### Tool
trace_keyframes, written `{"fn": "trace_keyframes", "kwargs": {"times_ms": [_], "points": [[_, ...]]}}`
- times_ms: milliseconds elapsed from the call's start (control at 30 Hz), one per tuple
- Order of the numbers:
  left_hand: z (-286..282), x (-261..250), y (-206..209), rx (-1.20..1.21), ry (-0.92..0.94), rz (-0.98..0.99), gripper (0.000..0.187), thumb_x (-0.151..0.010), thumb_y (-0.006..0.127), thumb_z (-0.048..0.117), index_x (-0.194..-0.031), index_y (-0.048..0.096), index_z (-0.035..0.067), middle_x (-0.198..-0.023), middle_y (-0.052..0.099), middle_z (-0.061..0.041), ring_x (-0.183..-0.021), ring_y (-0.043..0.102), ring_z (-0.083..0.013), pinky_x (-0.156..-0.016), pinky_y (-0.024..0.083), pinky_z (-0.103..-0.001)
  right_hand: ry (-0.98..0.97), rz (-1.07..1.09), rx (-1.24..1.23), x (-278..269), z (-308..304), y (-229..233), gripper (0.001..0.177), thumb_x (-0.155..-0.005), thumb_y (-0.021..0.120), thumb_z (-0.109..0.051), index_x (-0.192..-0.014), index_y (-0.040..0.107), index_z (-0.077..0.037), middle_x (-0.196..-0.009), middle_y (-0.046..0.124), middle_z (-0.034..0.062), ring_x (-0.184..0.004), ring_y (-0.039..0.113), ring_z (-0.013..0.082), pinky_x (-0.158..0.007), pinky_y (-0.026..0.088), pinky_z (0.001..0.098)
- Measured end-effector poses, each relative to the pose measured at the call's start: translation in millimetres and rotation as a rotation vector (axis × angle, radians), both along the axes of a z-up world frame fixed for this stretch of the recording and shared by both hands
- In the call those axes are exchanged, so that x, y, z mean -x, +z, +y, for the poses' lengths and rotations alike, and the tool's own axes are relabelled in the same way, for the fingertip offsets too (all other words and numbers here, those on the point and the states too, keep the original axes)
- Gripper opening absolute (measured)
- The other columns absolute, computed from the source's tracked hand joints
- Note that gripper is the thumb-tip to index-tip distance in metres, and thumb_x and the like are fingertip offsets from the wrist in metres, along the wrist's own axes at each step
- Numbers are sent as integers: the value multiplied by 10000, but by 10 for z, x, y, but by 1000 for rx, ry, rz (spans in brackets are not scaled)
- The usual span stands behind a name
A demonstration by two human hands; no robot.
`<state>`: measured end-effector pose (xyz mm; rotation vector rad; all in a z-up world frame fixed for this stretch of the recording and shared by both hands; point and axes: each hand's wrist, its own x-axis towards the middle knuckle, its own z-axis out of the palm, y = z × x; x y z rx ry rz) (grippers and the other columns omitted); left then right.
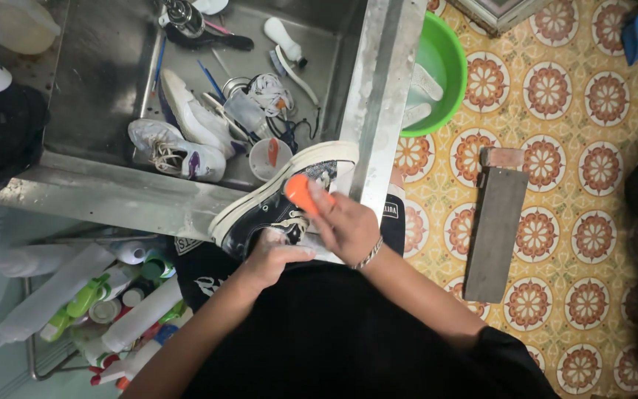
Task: Cleaning a pair of sneakers in a utility sink using soap and a brush.
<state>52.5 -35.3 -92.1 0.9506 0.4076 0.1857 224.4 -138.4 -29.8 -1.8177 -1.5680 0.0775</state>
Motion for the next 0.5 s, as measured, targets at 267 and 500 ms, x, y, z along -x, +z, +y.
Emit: {"fn": "trace_keyframes", "kwargs": {"times_ms": [267,500], "points": [[-171,50,100,396,201,-46,349,-679,659,-114,-1005,711,0,-952,711,-48,-867,686,-144,-771,527,-298,-157,-88,99,-288,-44,-57,537,-933,789,-169,-1435,620,-80,-767,687,87,-556,640,233,-530,517,372],[-271,255,-447,432,230,-174,127,-764,639,-53,-847,735,-50,-885,750,-163,-884,717,-232,-839,520,-303,-193,71,141,-436,-163,-209,466,-973,741,-148,-1422,637,-79,-817,731,106,-627,711,239,-584,566,348]]}}
